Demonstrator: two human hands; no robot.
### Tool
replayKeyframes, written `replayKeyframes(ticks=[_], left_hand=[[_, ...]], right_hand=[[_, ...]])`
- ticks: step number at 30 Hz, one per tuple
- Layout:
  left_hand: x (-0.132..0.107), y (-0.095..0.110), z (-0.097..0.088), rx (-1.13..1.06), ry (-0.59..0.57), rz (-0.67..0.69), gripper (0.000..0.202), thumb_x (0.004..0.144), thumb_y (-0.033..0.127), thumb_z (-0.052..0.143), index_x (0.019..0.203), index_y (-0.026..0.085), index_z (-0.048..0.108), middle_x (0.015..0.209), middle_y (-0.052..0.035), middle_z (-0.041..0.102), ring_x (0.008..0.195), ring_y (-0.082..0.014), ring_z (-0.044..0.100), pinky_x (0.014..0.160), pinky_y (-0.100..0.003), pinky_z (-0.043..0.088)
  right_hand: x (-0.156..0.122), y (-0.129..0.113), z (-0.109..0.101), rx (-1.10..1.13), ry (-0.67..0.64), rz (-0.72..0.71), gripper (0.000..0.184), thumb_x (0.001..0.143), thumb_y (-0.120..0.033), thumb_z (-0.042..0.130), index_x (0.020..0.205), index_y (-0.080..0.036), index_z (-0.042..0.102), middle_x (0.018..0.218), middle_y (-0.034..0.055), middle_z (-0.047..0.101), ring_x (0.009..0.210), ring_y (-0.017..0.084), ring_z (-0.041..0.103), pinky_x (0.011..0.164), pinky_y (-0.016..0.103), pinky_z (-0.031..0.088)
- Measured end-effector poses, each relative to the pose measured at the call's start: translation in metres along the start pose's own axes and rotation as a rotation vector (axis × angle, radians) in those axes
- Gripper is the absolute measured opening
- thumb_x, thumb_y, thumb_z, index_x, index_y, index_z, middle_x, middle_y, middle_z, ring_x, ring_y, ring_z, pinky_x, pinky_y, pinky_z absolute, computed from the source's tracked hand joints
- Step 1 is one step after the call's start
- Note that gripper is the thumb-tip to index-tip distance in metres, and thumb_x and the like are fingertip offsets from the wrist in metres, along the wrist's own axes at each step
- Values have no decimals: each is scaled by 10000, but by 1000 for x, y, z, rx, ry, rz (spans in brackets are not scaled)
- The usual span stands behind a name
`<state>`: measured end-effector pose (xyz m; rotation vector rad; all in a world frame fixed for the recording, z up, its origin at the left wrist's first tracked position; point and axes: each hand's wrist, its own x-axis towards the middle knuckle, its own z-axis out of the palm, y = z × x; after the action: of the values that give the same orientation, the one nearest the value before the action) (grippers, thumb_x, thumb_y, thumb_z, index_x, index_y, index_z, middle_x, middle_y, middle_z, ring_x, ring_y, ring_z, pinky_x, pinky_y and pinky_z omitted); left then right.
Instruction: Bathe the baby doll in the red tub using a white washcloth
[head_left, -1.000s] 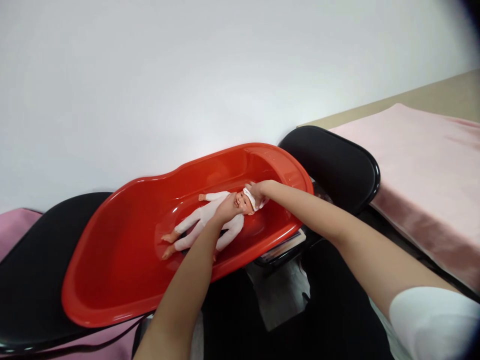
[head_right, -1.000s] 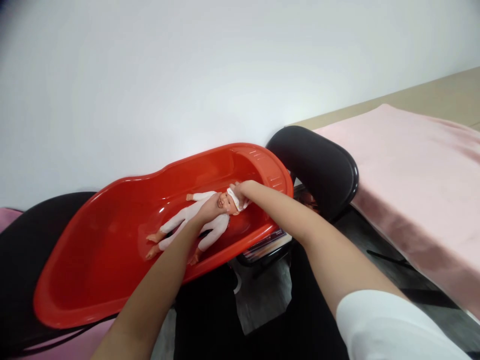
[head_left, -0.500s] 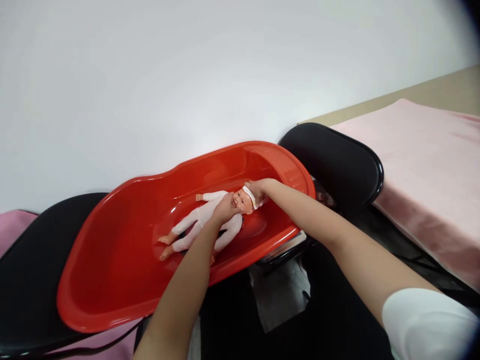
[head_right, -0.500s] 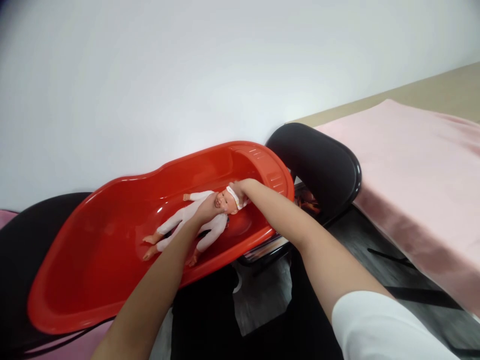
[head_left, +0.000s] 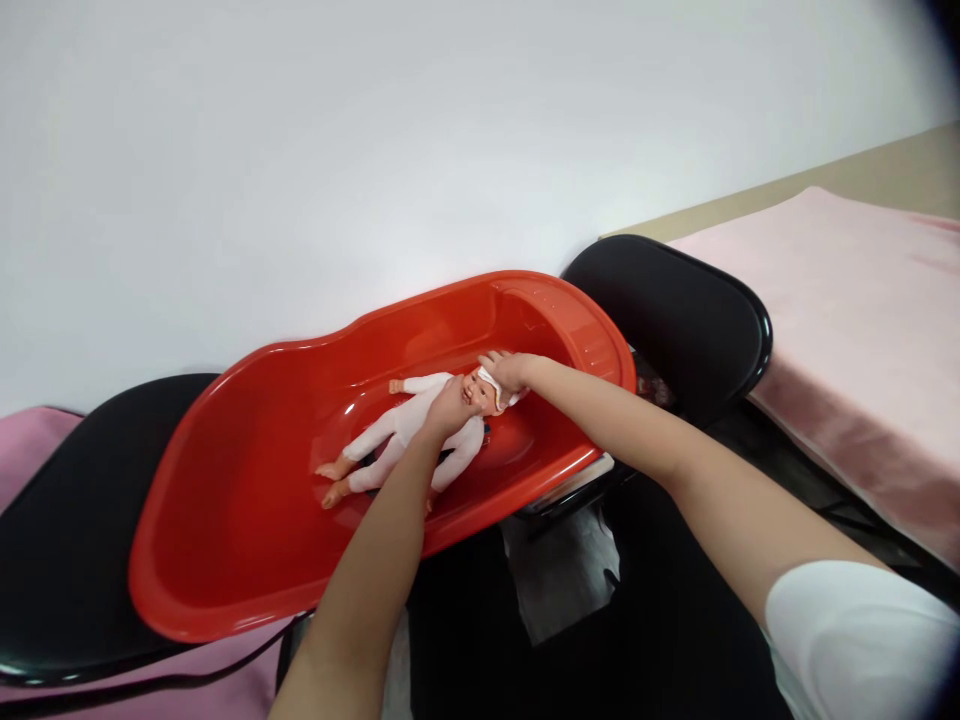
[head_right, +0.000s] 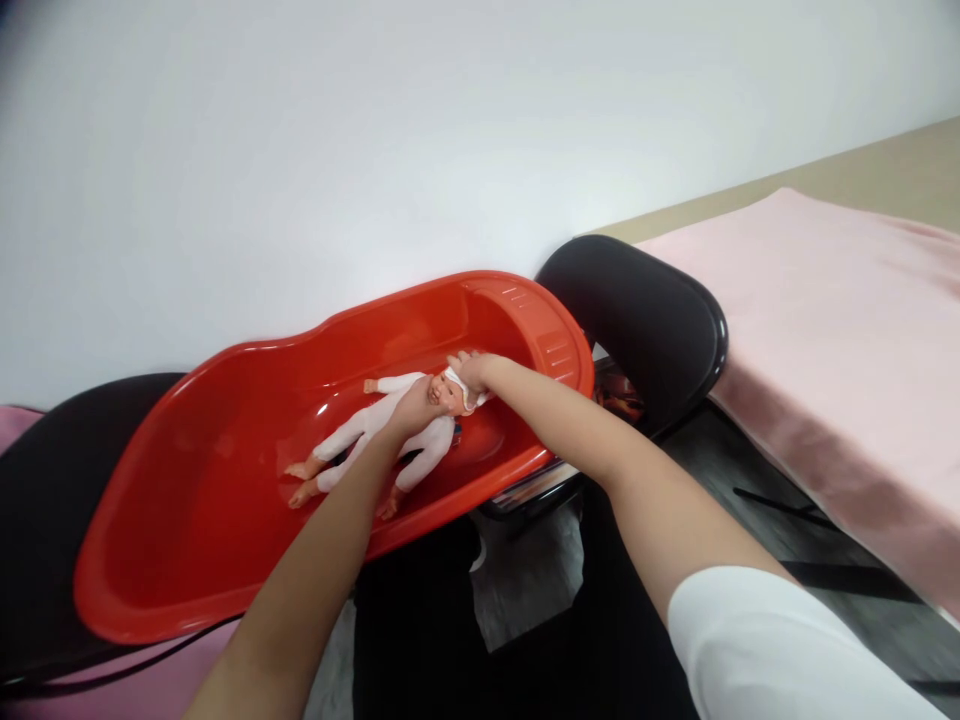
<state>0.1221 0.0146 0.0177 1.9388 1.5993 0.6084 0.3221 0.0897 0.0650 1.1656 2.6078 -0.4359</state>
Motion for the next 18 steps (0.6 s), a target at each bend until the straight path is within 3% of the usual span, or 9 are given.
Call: replayKeyframes(ticks=[4,9,13,16,18], left_hand=[[2,-3,3,18,11,14,333,772,223,798,1035,212,593,1046,-58,700,980,-261,652,861,-364,500],[2,-4,7,-37,10,-74,464,773,260,850,1152,187,591,1066,-76,707,949,-271,678,821,-359,516],[3,0,6,-16,28,-1,429,777,241,841,1126,196,595,1137,-84,690,1046,-284,664,916,-384,516],[4,2,6,29,44,39,353,772,187,826,1004,215,562,1112,-77,673,1059,-279,630,945,-393,494],[3,2,6,38,41,28,306,802,171,789,966,221,535,1070,-72,657,1013,-267,618,911,-389,486]], right_hand=[[-4,-27,8,-189,102,-112,1236,687,-368,982,1712,-159,323,1754,280,322,1583,462,397,1268,583,401],[-7,-39,11,-251,159,-198,1119,730,-260,924,1686,-139,356,1778,282,286,1602,476,345,1304,664,308],[-3,-34,8,-186,109,-135,1197,683,-249,942,1703,-117,331,1740,283,339,1574,457,398,1290,581,377],[5,-27,7,-72,55,38,1369,607,-250,986,1746,-129,237,1728,288,335,1542,456,452,1206,506,496],[13,-22,9,43,18,170,1470,583,-310,1013,1765,-140,156,1686,302,381,1449,441,562,1110,468,576]])
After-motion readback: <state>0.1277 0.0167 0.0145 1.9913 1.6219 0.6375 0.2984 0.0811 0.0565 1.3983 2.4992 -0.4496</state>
